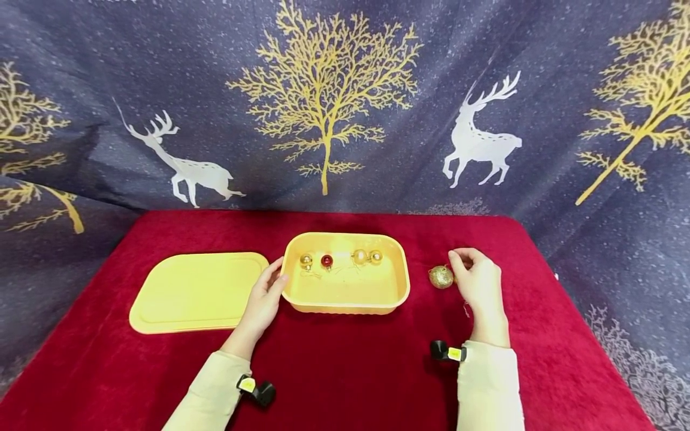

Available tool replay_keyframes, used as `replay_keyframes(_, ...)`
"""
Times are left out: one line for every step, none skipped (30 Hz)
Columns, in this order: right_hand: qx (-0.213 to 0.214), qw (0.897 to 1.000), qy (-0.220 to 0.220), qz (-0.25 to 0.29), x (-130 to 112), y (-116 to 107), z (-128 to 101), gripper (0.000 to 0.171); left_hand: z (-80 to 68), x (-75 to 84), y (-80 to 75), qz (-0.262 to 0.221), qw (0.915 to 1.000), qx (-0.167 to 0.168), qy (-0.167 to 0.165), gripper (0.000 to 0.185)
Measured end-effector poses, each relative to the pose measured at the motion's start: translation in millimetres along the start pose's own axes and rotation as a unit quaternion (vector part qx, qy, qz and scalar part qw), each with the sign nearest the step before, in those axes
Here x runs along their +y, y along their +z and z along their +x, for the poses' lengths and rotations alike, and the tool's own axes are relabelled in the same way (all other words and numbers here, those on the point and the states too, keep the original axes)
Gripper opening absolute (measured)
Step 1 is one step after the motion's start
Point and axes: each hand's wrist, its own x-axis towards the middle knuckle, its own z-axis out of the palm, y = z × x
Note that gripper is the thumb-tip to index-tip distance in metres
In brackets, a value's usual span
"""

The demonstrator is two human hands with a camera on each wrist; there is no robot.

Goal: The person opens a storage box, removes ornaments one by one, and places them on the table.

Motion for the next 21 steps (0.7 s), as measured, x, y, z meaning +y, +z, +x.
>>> replay_keyframes(-0.002,1.000,-0.002,0.002,-1,1,0,0.027,0.0,0.0,0.1,0.000,1.0000,-0.001,0.000,0.047)
replay_keyframes(-0.006,1.000,-0.003,0.007,-2,1,-1,0.027,0.0,0.1,0.1,0.000,1.0000,-0.002,0.000,0.048)
replay_keyframes(-0.007,1.000,-0.006,0.008,-3,3,-1,0.026,-0.4,0.5,0.2,-0.001,1.0000,-0.003,0.001,0.048)
replay_keyframes(-0.008,1.000,-0.010,0.009,-4,4,-1,0.026,-0.6,1.2,0.3,-0.002,1.0000,-0.004,0.001,0.048)
replay_keyframes(-0.008,1.000,-0.013,0.009,-5,5,-1,0.026,-0.7,1.5,0.3,-0.004,1.0000,-0.004,0.000,0.049)
replay_keyframes(-0.007,1.000,-0.018,0.007,-6,6,-1,0.025,-0.6,1.6,0.2,-0.006,1.0000,-0.005,0.000,0.049)
replay_keyframes(-0.007,1.000,-0.021,0.007,-7,8,-1,0.025,-0.7,1.9,0.1,-0.007,1.0000,-0.005,0.000,0.049)
replay_keyframes(-0.007,1.000,-0.024,0.007,-9,9,-1,0.024,-1.1,2.2,0.1,-0.007,1.0000,-0.004,0.001,0.049)
replay_keyframes(-0.005,1.000,-0.027,0.004,-10,10,-1,0.024,-0.9,1.9,0.0,-0.007,1.0000,-0.004,0.002,0.050)
replay_keyframes(-0.008,1.000,-0.029,0.006,-11,11,-2,0.024,-0.6,1.4,-0.1,-0.006,1.0000,-0.004,0.002,0.050)
replay_keyframes(-0.010,0.999,-0.032,0.007,-12,12,-2,0.024,-0.5,0.9,-0.2,-0.005,1.0000,-0.004,0.003,0.050)
replay_keyframes(-0.012,0.999,-0.034,0.008,-13,13,-2,0.024,-0.6,0.7,-0.2,-0.003,1.0000,-0.003,0.004,0.049)
replay_keyframes(-0.014,0.999,-0.036,0.010,-14,14,-2,0.024,-0.7,0.6,0.0,0.000,1.0000,-0.002,0.004,0.049)
replay_keyframes(-0.016,0.999,-0.041,0.010,-15,15,-3,0.025,-0.8,0.3,0.1,0.001,1.0000,-0.002,0.005,0.048)
replay_keyframes(-0.018,0.999,-0.044,0.012,-16,15,-3,0.025,-0.6,-0.4,0.2,0.002,1.0000,-0.001,0.006,0.048)
replay_keyframes(-0.019,0.999,-0.048,0.014,-17,17,-3,0.025,-1.1,0.0,-0.1,0.002,1.0000,0.000,0.006,0.048)
replay_keyframes(-0.021,0.998,-0.051,0.018,-18,17,-3,0.024,-1.2,0.0,-0.2,0.001,1.0000,0.000,0.006,0.047)
replay_keyframes(-0.024,0.998,-0.055,0.023,-20,18,-4,0.024,-1.4,0.1,-0.3,0.000,1.0000,0.000,0.006,0.047)
replay_keyframes(-0.027,0.997,-0.059,0.029,-21,19,-4,0.024,-1.4,-0.1,-0.4,-0.002,1.0000,-0.001,0.006,0.047)
replay_keyframes(-0.030,0.997,-0.061,0.034,-22,20,-4,0.024,-1.6,0.1,-0.4,-0.004,1.0000,-0.002,0.007,0.048)
replay_keyframes(-0.033,0.997,-0.062,0.039,-23,21,-5,0.024,-1.7,0.7,-0.3,-0.006,1.0000,-0.002,0.006,0.048)
